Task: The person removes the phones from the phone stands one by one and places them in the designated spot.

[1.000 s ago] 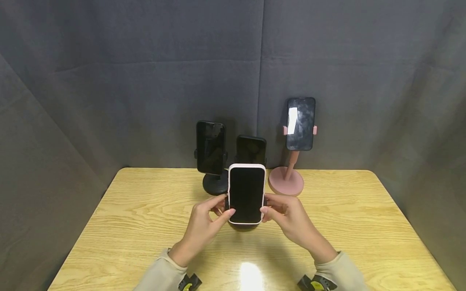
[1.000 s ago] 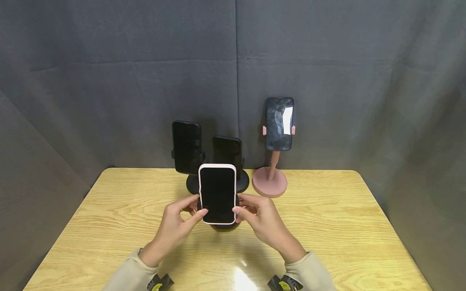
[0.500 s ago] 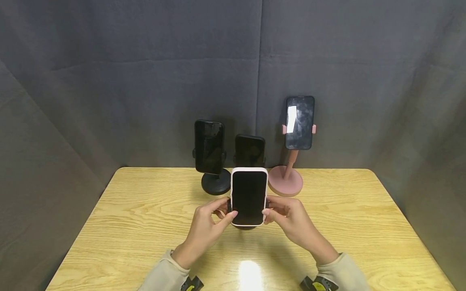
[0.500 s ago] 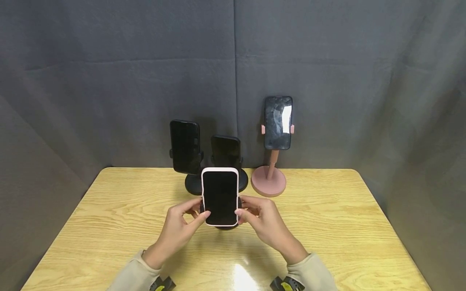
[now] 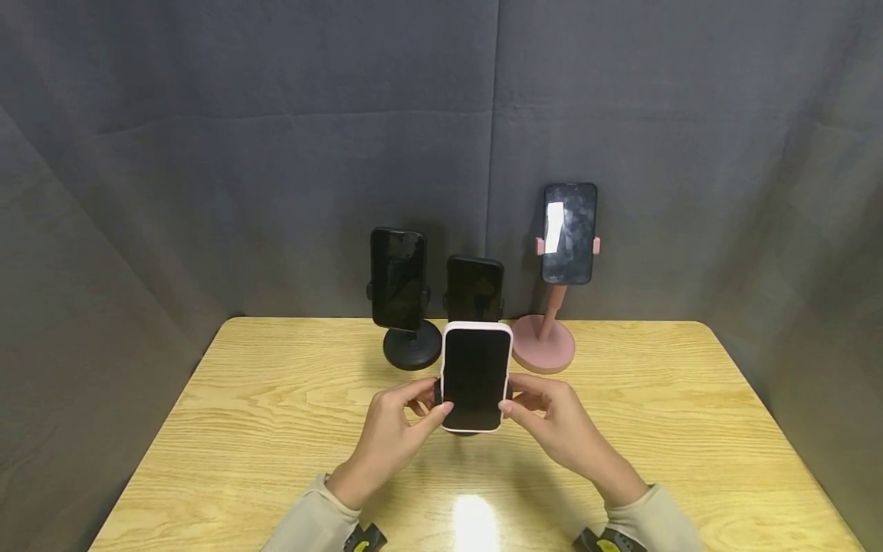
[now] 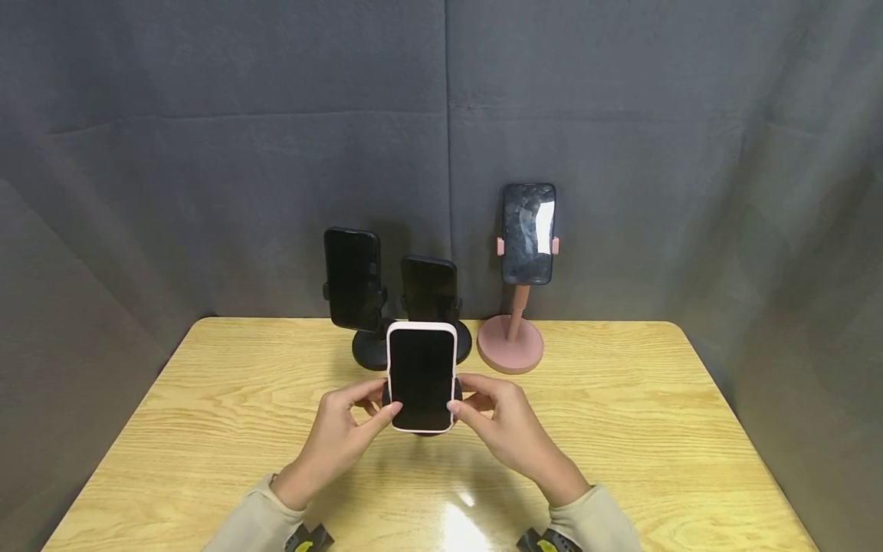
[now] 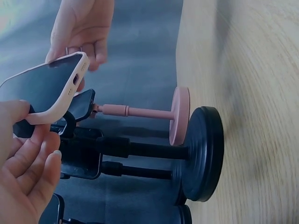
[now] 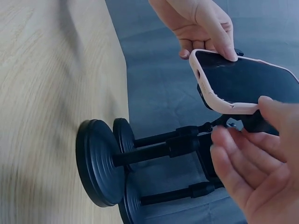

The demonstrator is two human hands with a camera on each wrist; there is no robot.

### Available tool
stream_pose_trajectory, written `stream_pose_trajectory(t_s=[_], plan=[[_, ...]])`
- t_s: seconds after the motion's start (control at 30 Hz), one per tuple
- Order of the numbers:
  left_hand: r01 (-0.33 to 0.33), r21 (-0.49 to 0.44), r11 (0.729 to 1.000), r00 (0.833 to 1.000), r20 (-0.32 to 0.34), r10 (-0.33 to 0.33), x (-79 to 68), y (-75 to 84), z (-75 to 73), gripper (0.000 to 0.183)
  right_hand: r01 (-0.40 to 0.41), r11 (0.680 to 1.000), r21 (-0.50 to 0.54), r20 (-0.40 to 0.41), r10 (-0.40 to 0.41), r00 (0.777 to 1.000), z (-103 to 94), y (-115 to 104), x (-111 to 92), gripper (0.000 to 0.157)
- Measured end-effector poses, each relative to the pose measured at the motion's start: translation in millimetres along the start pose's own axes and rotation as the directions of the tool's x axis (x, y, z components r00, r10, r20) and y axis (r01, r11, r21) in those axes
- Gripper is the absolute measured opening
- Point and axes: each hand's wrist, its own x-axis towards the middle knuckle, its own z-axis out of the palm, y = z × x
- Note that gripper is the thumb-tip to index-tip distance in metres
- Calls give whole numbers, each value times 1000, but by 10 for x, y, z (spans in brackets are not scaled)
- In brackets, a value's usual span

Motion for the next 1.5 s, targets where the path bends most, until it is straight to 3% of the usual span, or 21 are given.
stream_pose_trajectory(t_s=[0.17,0.43,0.8,1.03,1.17,1.5], plan=[[4,1,1000,1000,-16,-4,-4,8,13,21,34,998,-53,-22,-35,999,-21,-3,16,38],[8,-8,1000,1000,-25,-8,-12,5,17,21,142,987,78,-64,-137,989,-63,-88,103,42],[62,0,998,998,-20,-62,-7,25,17,20,156,976,153,-151,-133,980,-88,-305,258,42],[79,6,997,997,-5,-79,-7,37,7,21,149,952,269,-94,-128,987,-39,-462,383,52],[75,9,997,997,-8,-75,-8,28,10,21,139,917,374,-49,-130,990,-9,-514,444,55],[61,-12,998,998,-8,-61,-18,7,15,21,29,884,467,28,-48,998,64,-492,528,44]])
